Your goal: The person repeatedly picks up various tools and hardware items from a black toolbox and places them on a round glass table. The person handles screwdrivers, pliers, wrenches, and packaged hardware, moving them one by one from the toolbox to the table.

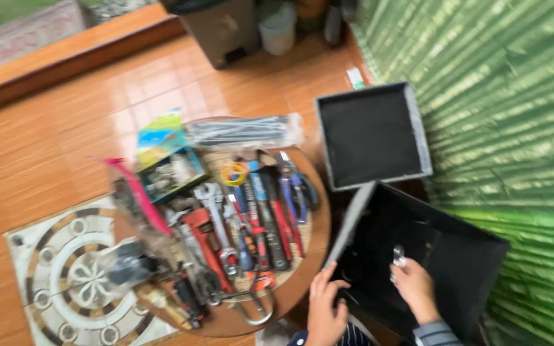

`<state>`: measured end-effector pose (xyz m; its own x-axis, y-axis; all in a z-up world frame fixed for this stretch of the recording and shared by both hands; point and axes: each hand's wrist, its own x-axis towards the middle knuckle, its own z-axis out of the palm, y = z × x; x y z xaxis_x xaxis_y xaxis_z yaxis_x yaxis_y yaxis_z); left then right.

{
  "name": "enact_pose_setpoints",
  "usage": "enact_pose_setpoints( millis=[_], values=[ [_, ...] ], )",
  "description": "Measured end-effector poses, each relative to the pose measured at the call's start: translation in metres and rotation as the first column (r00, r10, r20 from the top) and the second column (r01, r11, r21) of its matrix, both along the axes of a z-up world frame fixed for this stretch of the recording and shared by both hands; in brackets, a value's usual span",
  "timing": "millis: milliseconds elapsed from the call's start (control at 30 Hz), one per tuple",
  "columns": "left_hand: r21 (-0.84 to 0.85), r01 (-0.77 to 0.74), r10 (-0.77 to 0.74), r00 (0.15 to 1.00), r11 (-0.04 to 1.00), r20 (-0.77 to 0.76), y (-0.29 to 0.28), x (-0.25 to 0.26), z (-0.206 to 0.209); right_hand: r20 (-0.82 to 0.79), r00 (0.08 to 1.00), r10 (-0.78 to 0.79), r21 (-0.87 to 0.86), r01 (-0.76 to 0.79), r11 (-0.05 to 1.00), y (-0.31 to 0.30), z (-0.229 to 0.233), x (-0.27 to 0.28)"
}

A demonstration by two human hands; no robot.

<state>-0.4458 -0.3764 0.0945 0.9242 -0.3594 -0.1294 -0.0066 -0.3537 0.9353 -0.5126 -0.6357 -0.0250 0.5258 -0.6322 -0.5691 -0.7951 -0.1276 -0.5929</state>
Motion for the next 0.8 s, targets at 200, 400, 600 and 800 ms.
enact_pose_setpoints(
  millis=[200,400,600,800],
  values=[
    [-0.042,-0.003,0.002,1.000,0.999,-0.031,0.048,0.026,0.041,0.285,0.948,0.139,-0.187,-0.087,0.978,0.073,0.132,0.081],
    [-0.019,-0.103,0.102,0.994,0.994,-0.040,0.125,0.063,0.055,0.362,0.800,0.478,-0.188,-0.440,0.878,0.192,0.125,0.249],
    [-0.034,-0.177,0.178,0.984,0.984,0.005,0.192,0.072,0.034,0.277,0.669,0.689,-0.446,-0.546,0.709,0.277,0.019,0.390],
    [-0.025,-0.212,0.210,0.976,0.977,-0.051,0.235,0.070,-0.001,0.156,0.675,0.721,-0.538,-0.555,0.635,0.319,-0.047,0.450]
  ],
)
